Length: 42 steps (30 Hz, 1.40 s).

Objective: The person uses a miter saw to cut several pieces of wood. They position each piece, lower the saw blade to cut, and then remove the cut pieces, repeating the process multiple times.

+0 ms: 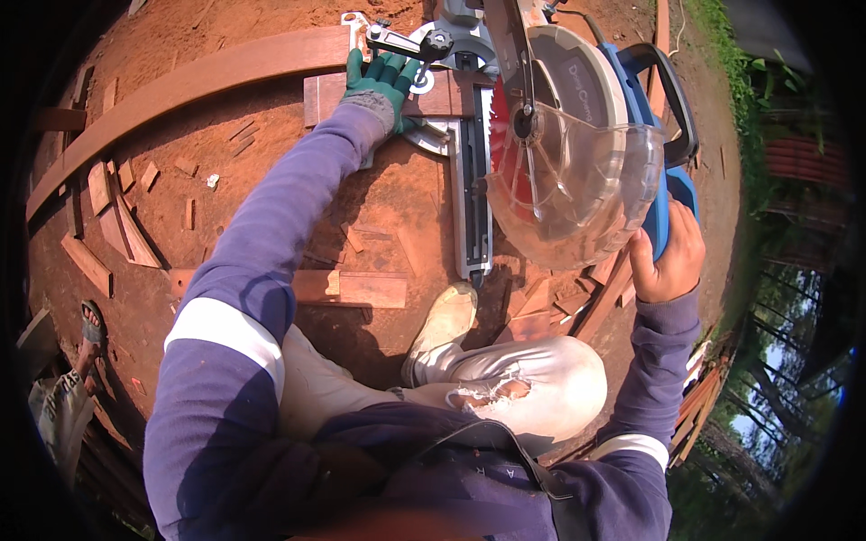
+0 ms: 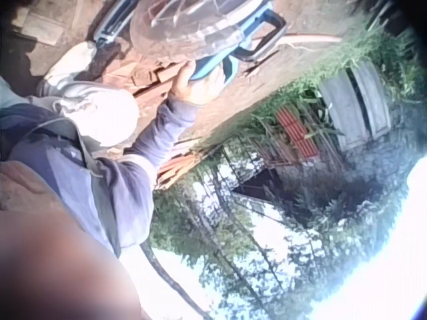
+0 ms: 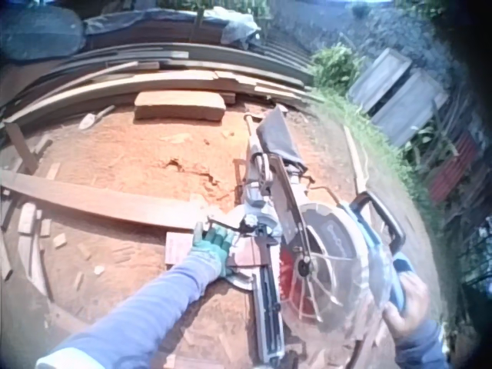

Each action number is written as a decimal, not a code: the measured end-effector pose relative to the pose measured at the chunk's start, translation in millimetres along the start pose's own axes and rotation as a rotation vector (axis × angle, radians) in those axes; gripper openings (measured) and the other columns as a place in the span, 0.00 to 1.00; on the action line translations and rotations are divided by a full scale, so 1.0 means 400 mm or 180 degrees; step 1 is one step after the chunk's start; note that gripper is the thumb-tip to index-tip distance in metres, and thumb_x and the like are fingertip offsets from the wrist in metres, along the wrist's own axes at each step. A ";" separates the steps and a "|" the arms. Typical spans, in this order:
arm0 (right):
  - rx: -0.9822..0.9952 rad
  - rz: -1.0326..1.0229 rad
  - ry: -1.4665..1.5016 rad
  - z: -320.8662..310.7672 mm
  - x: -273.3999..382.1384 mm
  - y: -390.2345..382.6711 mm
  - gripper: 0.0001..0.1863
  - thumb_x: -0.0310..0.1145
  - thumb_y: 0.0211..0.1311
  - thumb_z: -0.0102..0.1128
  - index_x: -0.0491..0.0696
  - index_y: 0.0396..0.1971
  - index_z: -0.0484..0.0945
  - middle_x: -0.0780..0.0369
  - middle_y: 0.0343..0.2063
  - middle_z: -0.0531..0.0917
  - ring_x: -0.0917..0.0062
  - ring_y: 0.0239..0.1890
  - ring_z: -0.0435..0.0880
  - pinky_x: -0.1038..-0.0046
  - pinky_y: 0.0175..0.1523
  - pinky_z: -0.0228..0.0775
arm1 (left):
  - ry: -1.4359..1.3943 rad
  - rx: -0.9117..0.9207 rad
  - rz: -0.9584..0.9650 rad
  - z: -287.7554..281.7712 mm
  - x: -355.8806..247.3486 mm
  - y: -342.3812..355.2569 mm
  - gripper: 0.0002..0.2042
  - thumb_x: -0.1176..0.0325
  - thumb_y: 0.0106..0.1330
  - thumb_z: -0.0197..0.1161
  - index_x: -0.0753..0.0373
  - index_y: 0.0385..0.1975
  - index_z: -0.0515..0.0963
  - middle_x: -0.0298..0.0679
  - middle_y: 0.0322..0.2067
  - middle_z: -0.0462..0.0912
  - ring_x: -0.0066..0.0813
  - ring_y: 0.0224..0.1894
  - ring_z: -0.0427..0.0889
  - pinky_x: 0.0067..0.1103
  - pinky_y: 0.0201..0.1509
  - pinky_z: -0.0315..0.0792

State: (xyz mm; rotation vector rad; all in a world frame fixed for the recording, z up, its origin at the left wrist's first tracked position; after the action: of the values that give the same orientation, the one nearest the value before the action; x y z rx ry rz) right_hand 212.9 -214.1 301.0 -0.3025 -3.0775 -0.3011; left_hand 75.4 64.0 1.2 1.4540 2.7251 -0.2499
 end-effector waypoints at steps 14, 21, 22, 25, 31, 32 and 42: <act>-0.0079 0.0017 -0.0694 -0.006 -0.024 -0.015 0.25 0.41 0.59 0.63 0.36 0.50 0.81 0.43 0.44 0.83 0.45 0.44 0.83 0.58 0.53 0.75 | 0.0090 -0.0348 -0.0002 0.010 0.002 0.005 0.54 0.37 0.52 0.75 0.52 0.77 0.57 0.43 0.76 0.59 0.45 0.78 0.57 0.60 0.78 0.27; -0.0056 0.0232 -0.0137 -0.004 -0.032 0.000 0.22 0.41 0.60 0.63 0.36 0.44 0.81 0.46 0.35 0.82 0.49 0.36 0.82 0.59 0.44 0.75 | -0.0121 -0.0128 -0.0021 0.011 0.000 0.007 0.52 0.41 0.54 0.75 0.51 0.78 0.55 0.44 0.78 0.54 0.46 0.80 0.51 0.60 0.78 0.29; -0.0088 0.0279 -0.0059 -0.014 -0.030 0.007 0.21 0.41 0.61 0.63 0.36 0.42 0.81 0.46 0.32 0.81 0.50 0.34 0.81 0.60 0.42 0.73 | -0.0100 -0.0085 -0.0005 0.012 -0.001 0.006 0.52 0.41 0.54 0.75 0.51 0.78 0.56 0.44 0.78 0.54 0.47 0.80 0.51 0.60 0.78 0.29; -0.0004 0.0367 0.0242 -0.049 -0.025 0.034 0.19 0.42 0.64 0.61 0.36 0.34 0.79 0.49 0.25 0.77 0.54 0.26 0.77 0.62 0.34 0.68 | -0.0033 -0.0178 -0.0018 0.004 0.000 0.001 0.52 0.40 0.55 0.74 0.51 0.78 0.56 0.44 0.78 0.54 0.47 0.80 0.51 0.59 0.78 0.29; -0.0088 0.0192 0.0126 -0.063 -0.001 0.042 0.22 0.45 0.66 0.60 0.36 0.33 0.77 0.48 0.26 0.76 0.51 0.27 0.75 0.61 0.35 0.67 | -0.0048 -0.0288 -0.0046 0.001 0.002 -0.002 0.52 0.40 0.55 0.74 0.50 0.78 0.55 0.42 0.77 0.56 0.45 0.80 0.52 0.58 0.79 0.29; -0.0030 0.0211 0.0135 -0.051 -0.003 0.035 0.22 0.45 0.66 0.60 0.36 0.33 0.77 0.48 0.26 0.76 0.51 0.28 0.75 0.61 0.36 0.67 | -0.0009 -0.0296 -0.0058 0.002 0.002 -0.001 0.52 0.40 0.55 0.74 0.50 0.78 0.55 0.42 0.77 0.56 0.45 0.80 0.52 0.58 0.79 0.29; 0.0147 0.0197 0.0096 0.039 -0.008 -0.096 0.26 0.46 0.63 0.58 0.34 0.46 0.78 0.43 0.36 0.78 0.44 0.39 0.77 0.55 0.48 0.70 | 0.0435 -0.0425 -0.0212 0.027 -0.001 0.013 0.37 0.56 0.71 0.59 0.48 0.79 0.54 0.41 0.78 0.55 0.41 0.80 0.54 0.57 0.79 0.28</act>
State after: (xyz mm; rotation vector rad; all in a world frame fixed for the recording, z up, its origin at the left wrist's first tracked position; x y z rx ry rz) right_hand 208.1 -248.5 278.3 -0.3870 -3.0335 -0.2298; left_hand 79.6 65.0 -10.0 1.3961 2.8367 0.0307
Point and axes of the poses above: each hand's wrist, its own y-axis towards the middle knuckle, its own z-axis out of the palm, x = y × z, the point moved 9 cm from there along y, towards the middle knuckle
